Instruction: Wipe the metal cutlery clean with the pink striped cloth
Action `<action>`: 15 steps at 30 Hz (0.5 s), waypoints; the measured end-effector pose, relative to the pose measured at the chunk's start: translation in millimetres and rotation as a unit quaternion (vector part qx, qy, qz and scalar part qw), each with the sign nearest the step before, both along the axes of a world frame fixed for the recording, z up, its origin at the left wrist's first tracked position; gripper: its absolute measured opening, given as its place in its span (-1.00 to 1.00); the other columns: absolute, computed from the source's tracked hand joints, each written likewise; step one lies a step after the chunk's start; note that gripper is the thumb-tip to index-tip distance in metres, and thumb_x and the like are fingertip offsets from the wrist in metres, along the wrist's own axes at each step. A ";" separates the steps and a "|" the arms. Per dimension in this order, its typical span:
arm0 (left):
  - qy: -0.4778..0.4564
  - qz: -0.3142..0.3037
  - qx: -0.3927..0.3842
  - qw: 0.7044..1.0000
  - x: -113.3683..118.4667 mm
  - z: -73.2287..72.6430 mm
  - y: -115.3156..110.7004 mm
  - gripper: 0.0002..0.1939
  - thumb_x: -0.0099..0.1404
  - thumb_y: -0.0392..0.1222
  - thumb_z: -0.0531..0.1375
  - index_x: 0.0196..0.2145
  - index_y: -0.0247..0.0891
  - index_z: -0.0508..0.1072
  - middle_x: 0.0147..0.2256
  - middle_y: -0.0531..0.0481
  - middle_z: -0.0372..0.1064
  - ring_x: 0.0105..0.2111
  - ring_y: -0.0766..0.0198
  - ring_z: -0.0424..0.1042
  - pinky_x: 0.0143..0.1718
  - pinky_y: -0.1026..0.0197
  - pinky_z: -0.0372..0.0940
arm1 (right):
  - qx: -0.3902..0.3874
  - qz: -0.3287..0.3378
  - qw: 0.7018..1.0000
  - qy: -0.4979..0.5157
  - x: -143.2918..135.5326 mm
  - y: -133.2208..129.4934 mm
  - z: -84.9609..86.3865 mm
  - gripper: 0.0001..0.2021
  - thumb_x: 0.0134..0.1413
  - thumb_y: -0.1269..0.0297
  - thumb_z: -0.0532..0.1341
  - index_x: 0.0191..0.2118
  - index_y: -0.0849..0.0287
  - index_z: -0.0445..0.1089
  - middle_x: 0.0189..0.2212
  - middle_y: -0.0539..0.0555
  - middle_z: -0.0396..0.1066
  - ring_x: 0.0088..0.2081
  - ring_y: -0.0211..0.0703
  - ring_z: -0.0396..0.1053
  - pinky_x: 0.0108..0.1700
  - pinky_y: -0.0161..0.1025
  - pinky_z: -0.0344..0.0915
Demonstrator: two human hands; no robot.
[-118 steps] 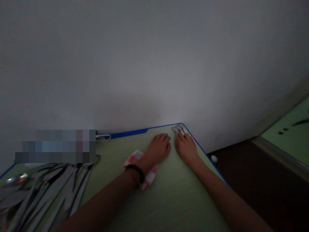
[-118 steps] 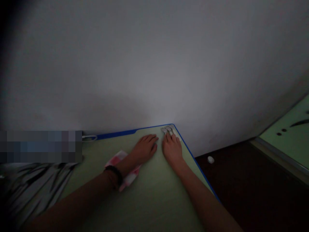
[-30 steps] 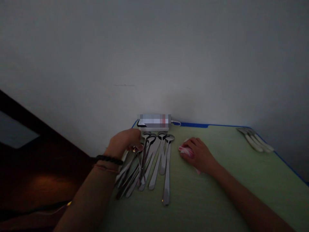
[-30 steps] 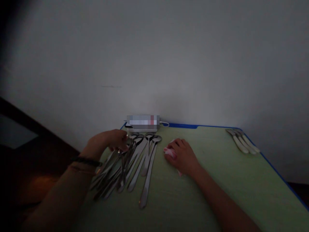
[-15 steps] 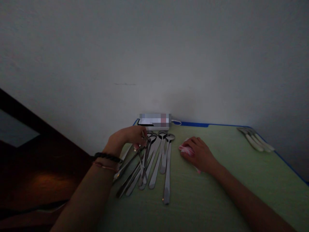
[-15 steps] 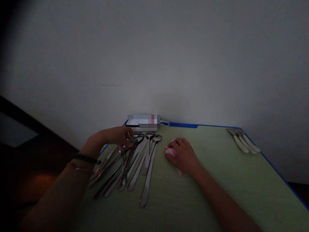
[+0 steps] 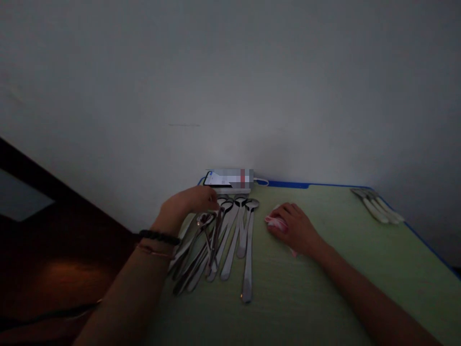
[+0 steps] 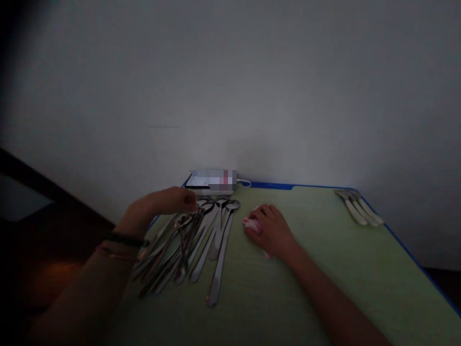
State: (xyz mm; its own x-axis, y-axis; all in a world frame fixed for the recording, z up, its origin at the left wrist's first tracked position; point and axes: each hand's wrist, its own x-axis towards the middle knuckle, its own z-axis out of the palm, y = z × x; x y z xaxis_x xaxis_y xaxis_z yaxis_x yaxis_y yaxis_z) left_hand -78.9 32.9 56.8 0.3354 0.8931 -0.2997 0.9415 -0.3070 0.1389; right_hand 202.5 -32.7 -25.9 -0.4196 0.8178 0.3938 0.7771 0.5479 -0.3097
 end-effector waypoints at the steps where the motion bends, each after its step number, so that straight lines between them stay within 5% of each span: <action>1: 0.001 -0.011 0.007 1.000 8.2 -0.9 -2.7 -0.73 0.11 -0.04 0.10 -0.37 -0.27 0.48 -0.39 -0.08 0.47 -0.43 0.24 0.37 -0.43 0.28 0.16 | -0.001 0.001 1.000 0.000 0.1 -0.2 0.3 -0.77 -0.01 0.16 0.15 -0.21 0.10 0.35 -0.25 0.10 0.33 -0.18 -0.08 0.21 -0.10 -0.09 0.16; 8: 0.027 -0.057 0.037 0.997 63.0 -16.3 -29.9 -0.60 0.14 0.08 0.04 -0.31 -0.29 0.47 -0.28 -0.22 0.44 -0.29 0.05 0.40 -0.30 0.12 0.22 | 0.012 -0.030 0.999 0.031 0.7 -0.8 -2.0 -0.78 0.01 0.17 0.15 -0.21 0.11 0.34 -0.29 0.09 0.34 -0.21 -0.10 0.23 -0.13 -0.13 0.18; 15: 0.036 -0.042 0.020 0.998 78.9 -18.3 -38.6 -0.66 0.12 -0.02 0.07 -0.35 -0.36 0.46 -0.30 -0.35 0.42 -0.26 -0.14 0.41 -0.29 -0.06 0.25 | 0.010 -0.047 0.998 0.031 1.3 0.8 -2.3 -0.78 0.02 0.16 0.13 -0.22 0.13 0.34 -0.31 0.10 0.34 -0.22 -0.10 0.25 -0.15 -0.15 0.19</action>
